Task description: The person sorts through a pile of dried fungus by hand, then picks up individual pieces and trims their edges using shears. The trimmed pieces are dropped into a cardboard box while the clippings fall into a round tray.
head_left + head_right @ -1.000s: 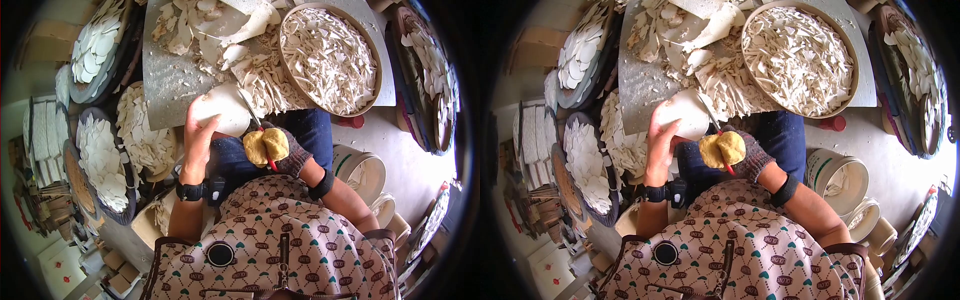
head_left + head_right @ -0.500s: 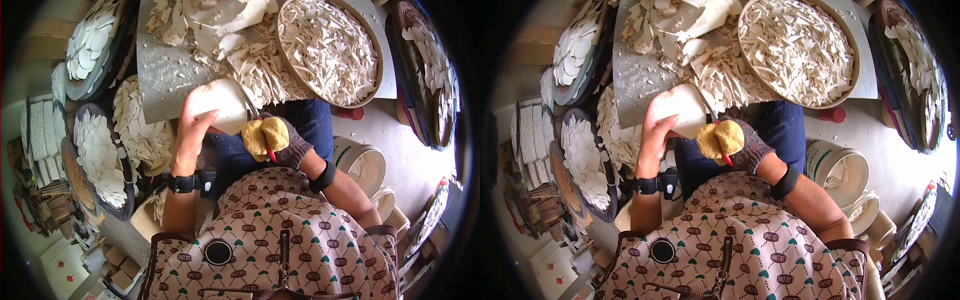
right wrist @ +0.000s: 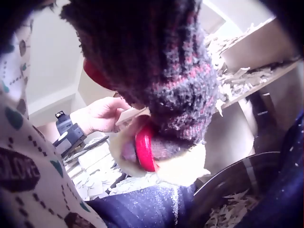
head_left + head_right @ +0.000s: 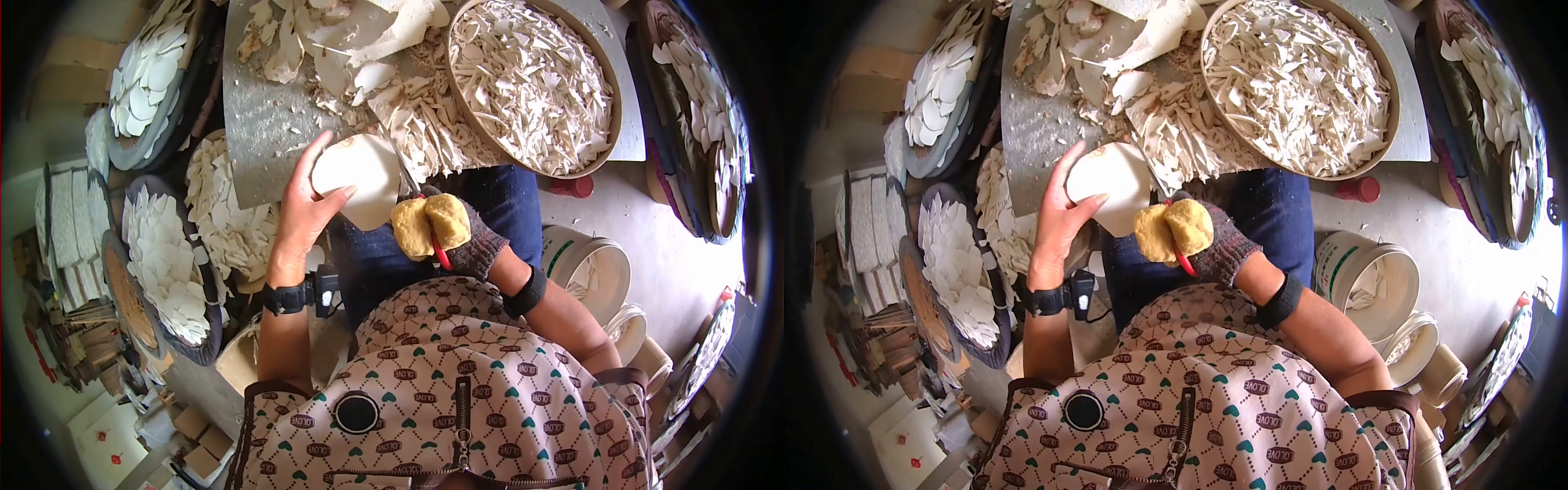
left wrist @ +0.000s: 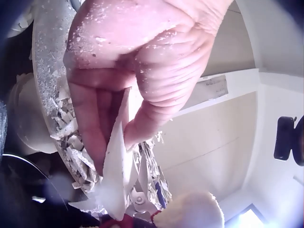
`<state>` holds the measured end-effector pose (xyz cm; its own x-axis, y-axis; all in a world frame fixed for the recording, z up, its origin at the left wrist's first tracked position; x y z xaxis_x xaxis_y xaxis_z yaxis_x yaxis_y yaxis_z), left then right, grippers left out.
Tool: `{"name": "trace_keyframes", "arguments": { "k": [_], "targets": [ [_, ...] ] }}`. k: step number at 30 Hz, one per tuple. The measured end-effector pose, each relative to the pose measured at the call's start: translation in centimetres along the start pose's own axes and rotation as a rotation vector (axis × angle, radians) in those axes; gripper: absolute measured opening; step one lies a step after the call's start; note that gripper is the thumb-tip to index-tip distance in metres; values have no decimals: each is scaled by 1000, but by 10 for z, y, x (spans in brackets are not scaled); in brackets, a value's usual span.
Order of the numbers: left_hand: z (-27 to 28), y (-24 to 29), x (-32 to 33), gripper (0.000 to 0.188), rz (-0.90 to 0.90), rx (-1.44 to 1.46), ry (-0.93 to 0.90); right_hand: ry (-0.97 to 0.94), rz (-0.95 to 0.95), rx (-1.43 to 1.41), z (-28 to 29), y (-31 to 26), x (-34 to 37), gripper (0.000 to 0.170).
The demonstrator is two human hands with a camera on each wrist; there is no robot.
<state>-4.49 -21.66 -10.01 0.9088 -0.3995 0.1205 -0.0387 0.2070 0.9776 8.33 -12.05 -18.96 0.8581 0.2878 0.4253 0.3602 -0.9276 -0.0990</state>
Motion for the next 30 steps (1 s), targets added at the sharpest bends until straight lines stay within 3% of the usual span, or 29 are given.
{"name": "trace_keyframes", "arguments": {
  "k": [1, 3, 6, 9, 12, 13, 15, 17, 19, 21, 24, 26, 30],
  "targets": [
    [4, -1, 4, 66, 46, 66, 88, -1, -11, 2, 0, 0, 0, 24],
    [17, -7, 9, 68, 78, 135, 286, -64, 274, 588, -15, -17, 8, 25],
    [26, -21, 19, 59, -10, 335, 519, -143, 123, 210, -21, -8, 5, 26],
    [14, -16, 23, 59, 3, 454, 537, -201, -29, -44, -35, -5, 7, 24],
    [9, -24, 18, 63, 94, 431, 369, -88, 224, 535, -30, -20, 10, 25],
    [10, -26, 16, 60, 77, 416, 353, -86, 385, 830, -38, -30, 14, 25],
    [15, -26, 14, 58, 148, 391, 311, -66, 249, 591, -28, -20, 11, 27],
    [20, -25, 10, 54, 132, 434, 363, -69, -73, 48, -22, -2, 7, 29],
    [21, -29, 10, 53, 139, 510, 373, -80, 139, 424, -28, -14, 11, 26],
    [18, -27, 7, 52, 150, 530, 351, -87, 230, 601, -33, -22, 15, 24],
    [21, -20, 2, 51, 180, 472, 278, -125, 102, 403, -34, -16, 14, 23],
    [23, -23, -2, 51, 207, 434, 219, -188, -65, 55, -36, -6, 11, 22],
    [19, -25, -3, 51, 293, 450, 143, -155, 76, 375, -26, -9, 17, 20]
  ]
}}
Point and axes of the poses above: each hand's wrist, its own x-axis away from the middle knuckle, its own z-axis out of the back of the hand, y = z × x, the point moved 10 cm from there along -x, towards the middle knuckle, and after that the axes turned 10 degrees about y, right-handed, at the moved point
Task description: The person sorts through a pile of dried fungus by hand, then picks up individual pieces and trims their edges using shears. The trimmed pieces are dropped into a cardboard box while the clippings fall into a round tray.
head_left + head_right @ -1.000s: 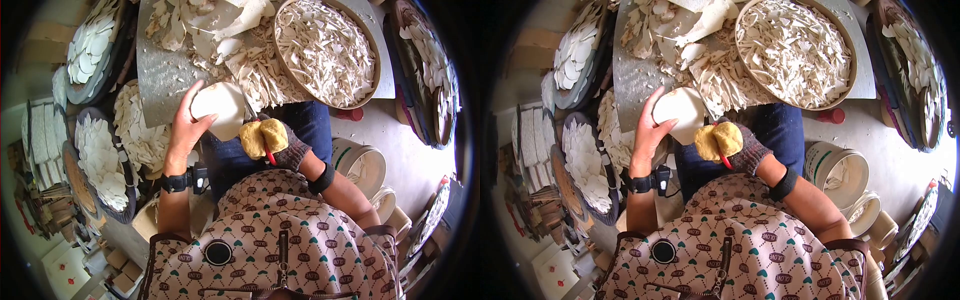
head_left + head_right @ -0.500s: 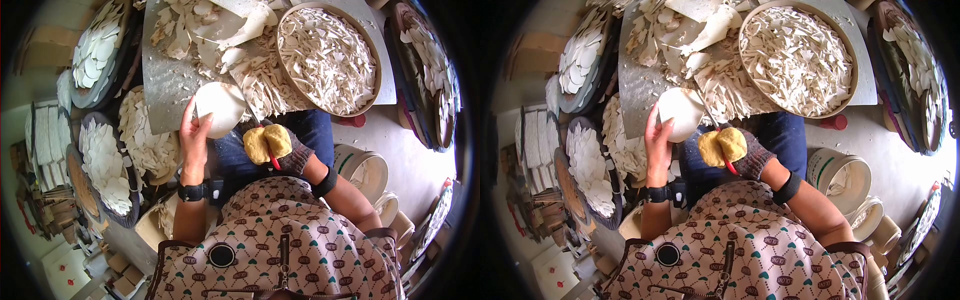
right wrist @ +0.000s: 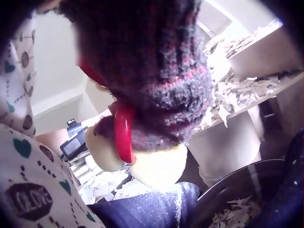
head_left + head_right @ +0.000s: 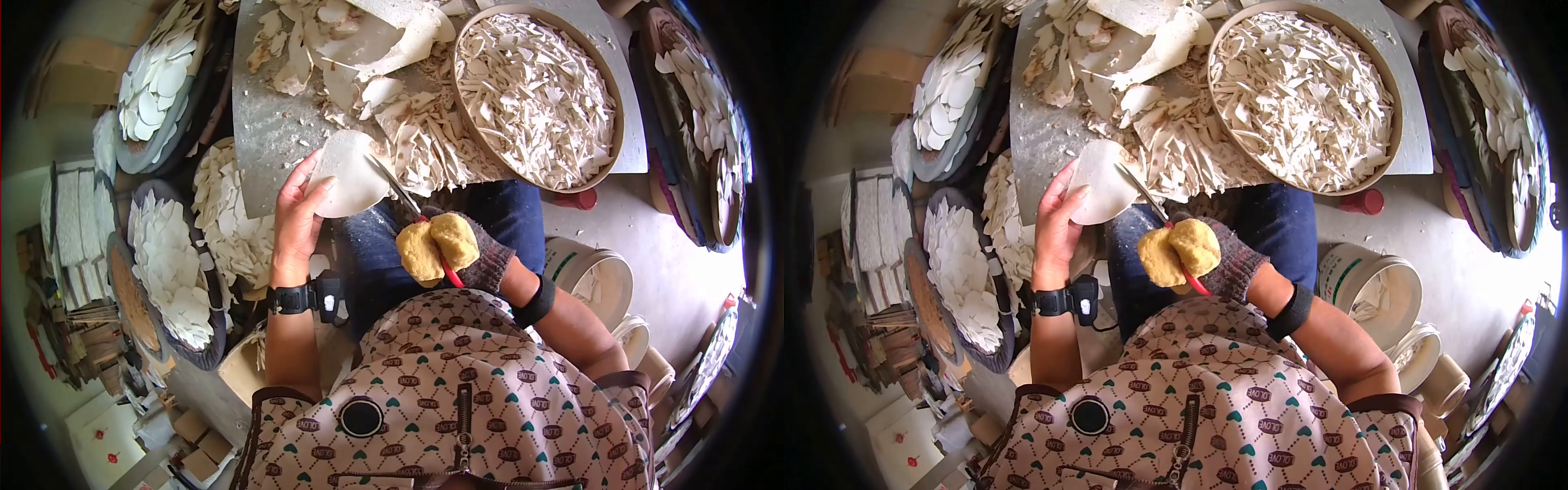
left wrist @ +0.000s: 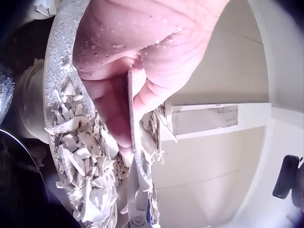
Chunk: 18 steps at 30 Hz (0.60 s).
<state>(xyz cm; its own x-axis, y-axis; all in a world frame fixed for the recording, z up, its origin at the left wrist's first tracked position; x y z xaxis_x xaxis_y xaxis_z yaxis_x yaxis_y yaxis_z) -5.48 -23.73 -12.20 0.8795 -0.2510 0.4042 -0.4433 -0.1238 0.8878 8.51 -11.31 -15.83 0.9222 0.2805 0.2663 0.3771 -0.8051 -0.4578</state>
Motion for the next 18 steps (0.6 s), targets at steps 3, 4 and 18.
{"name": "trace_keyframes", "arguments": {
  "k": [3, 4, 18],
  "targets": [
    [1, 1, -4, 49, 12, -15, 0, -5, -13, -124, -5, 1, 1, 20],
    [2, 1, -4, 48, 13, -14, 1, 2, -60, -189, -4, 5, 0, 21],
    [-2, 90, 32, 22, -929, -627, 144, -59, -319, -760, -13, 28, -3, 28]
  ]
}}
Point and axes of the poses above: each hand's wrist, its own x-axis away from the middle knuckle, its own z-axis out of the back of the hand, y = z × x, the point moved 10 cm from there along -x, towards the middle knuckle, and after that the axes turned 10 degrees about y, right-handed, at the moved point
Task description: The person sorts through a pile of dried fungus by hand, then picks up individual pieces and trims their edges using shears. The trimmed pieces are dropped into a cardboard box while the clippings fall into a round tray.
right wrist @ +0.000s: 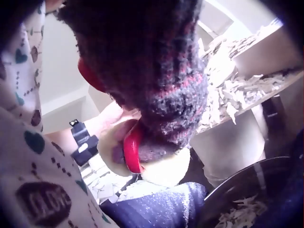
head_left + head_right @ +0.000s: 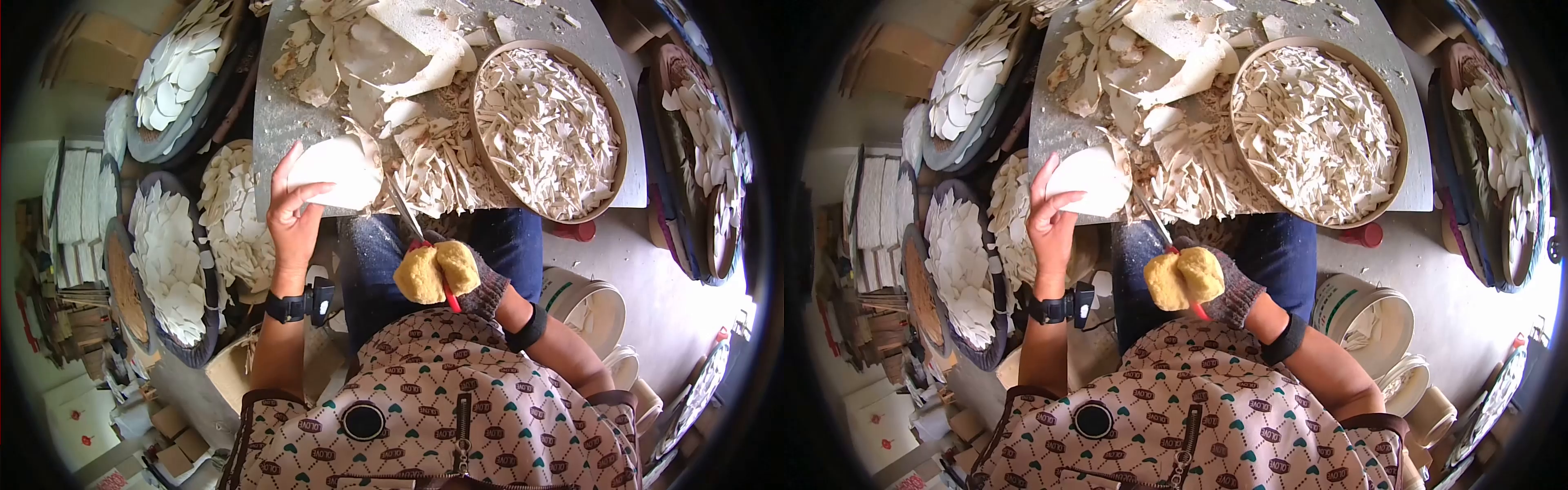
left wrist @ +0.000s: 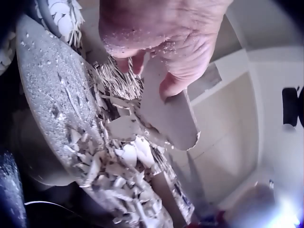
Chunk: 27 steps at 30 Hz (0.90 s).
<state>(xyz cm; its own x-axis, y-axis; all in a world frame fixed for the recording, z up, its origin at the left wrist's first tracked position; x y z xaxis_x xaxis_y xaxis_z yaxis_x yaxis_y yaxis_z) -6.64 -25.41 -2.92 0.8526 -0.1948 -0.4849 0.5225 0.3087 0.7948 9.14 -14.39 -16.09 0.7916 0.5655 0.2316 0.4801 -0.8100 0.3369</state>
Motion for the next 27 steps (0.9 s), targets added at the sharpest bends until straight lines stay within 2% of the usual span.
{"name": "trace_keyframes", "arguments": {
  "k": [3, 9, 12, 15, 18, 21, 24, 25, 26, 27],
  "targets": [
    [-3, 16, 6, 22, -165, -148, 1, -105, 2, 3, -17, 2, -4, 27],
    [-10, 20, 12, 21, -195, -121, 3, -81, 57, 66, -20, 0, -10, 24],
    [-13, 15, 16, 20, -212, -115, 6, -2, 250, 344, -17, -9, -1, 24],
    [-14, 16, 16, 22, -208, -131, 3, 52, 227, 379, -19, -11, 3, 21],
    [-13, 12, 17, 19, -155, -144, 19, 104, 310, 550, -9, -19, 7, 20],
    [-6, -39, 35, 24, 371, -25, 27, 43, 379, 618, 12, -29, 0, 25],
    [-14, -44, 46, 36, 649, 350, 85, 4, 446, 684, 11, -35, 1, 25],
    [-17, -48, 53, 46, 731, 342, 52, 149, 512, 892, 11, -37, 5, 26],
    [-19, -47, 58, 46, 758, 342, 22, -115, 382, 521, 10, -27, -6, 25],
    [-21, -44, 61, 45, 781, 343, -8, -69, 403, 518, 8, -29, -6, 24]
  ]
}}
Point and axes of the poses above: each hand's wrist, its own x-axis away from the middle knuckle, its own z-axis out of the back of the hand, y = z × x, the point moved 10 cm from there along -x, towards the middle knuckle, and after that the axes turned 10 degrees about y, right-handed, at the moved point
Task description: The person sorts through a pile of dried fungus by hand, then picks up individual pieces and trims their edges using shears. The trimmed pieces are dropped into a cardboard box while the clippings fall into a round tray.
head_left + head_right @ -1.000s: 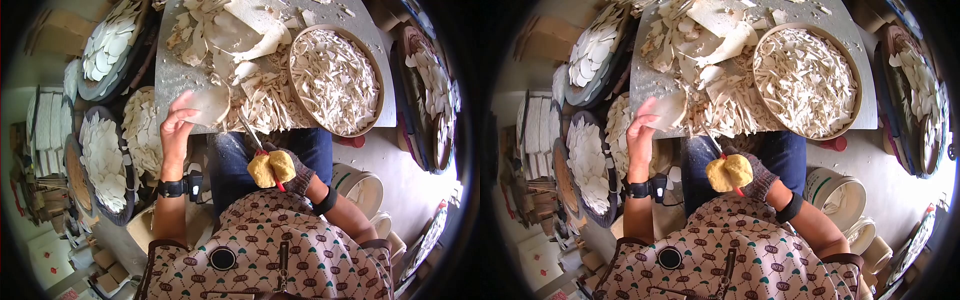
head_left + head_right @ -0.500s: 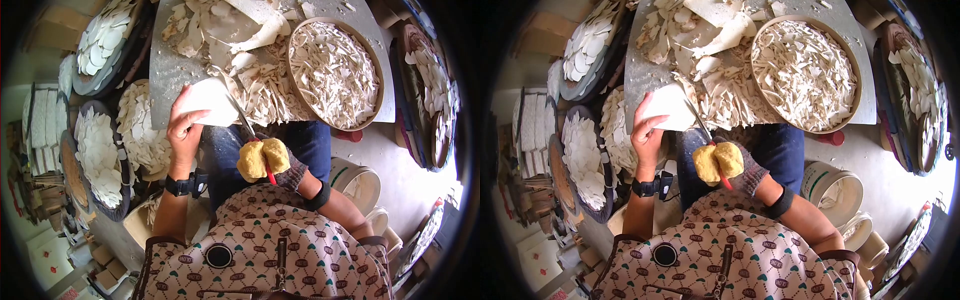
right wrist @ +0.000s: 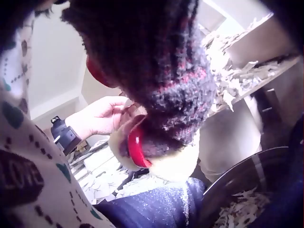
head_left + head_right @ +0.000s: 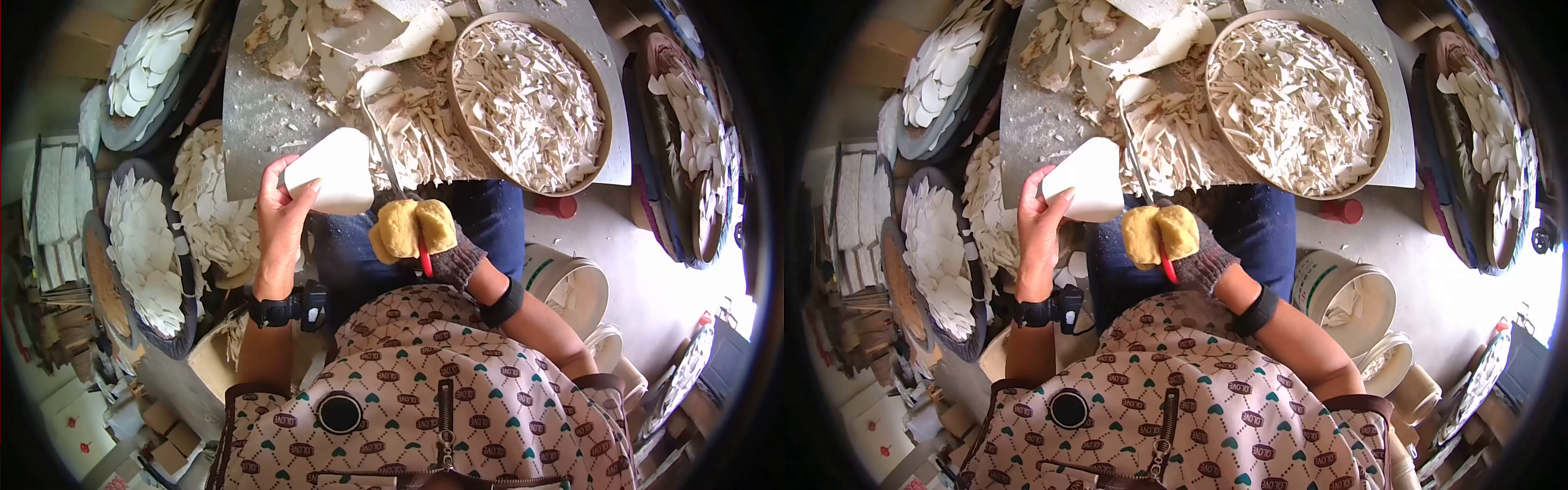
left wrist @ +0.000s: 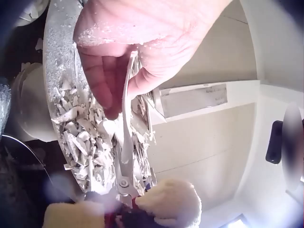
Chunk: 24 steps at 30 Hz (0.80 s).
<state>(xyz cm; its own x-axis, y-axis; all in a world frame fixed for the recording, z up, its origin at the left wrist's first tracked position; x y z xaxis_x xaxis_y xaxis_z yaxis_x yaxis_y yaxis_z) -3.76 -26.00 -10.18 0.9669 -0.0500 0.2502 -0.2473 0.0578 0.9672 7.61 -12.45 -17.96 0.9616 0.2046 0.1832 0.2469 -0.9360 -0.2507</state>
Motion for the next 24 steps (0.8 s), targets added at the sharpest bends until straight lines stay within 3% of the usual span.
{"name": "trace_keyframes", "arguments": {
  "k": [4, 8, 11, 12, 13, 16, 18, 21, 22, 24],
  "targets": [
    [-9, -4, 11, 43, 82, 51, -66, 150, -73, -281, 2, 6, -3, 23],
    [-12, -9, 14, 49, 134, 72, -120, 100, -142, -346, -15, 2, -3, 24],
    [-5, -3, 13, 52, -4, 200, 12, 43, -63, -127, -1, 0, 1, 25],
    [-1, -2, 13, 53, -69, 237, 91, 98, -201, -368, -3, 9, 4, 24],
    [4, -5, 14, 50, -129, 275, 199, 109, -206, -329, -1, 12, 5, 24],
    [7, -1, 15, 50, -290, 183, 295, 200, -245, -259, 2, 21, 11, 23],
    [3, -3, 13, 51, -221, 203, 250, 254, -88, 326, 4, 8, 16, 24],
    [9, 0, 7, 50, -278, 151, 229, 151, -29, 515, 13, 6, 18, 27],
    [10, 3, 6, 50, -312, 91, 211, 139, 0, 602, -21, 0, 19, 34],
    [15, 0, 1, 50, -288, 102, 210, 288, -2, 386, 8, 9, 20, 46]
  ]
}}
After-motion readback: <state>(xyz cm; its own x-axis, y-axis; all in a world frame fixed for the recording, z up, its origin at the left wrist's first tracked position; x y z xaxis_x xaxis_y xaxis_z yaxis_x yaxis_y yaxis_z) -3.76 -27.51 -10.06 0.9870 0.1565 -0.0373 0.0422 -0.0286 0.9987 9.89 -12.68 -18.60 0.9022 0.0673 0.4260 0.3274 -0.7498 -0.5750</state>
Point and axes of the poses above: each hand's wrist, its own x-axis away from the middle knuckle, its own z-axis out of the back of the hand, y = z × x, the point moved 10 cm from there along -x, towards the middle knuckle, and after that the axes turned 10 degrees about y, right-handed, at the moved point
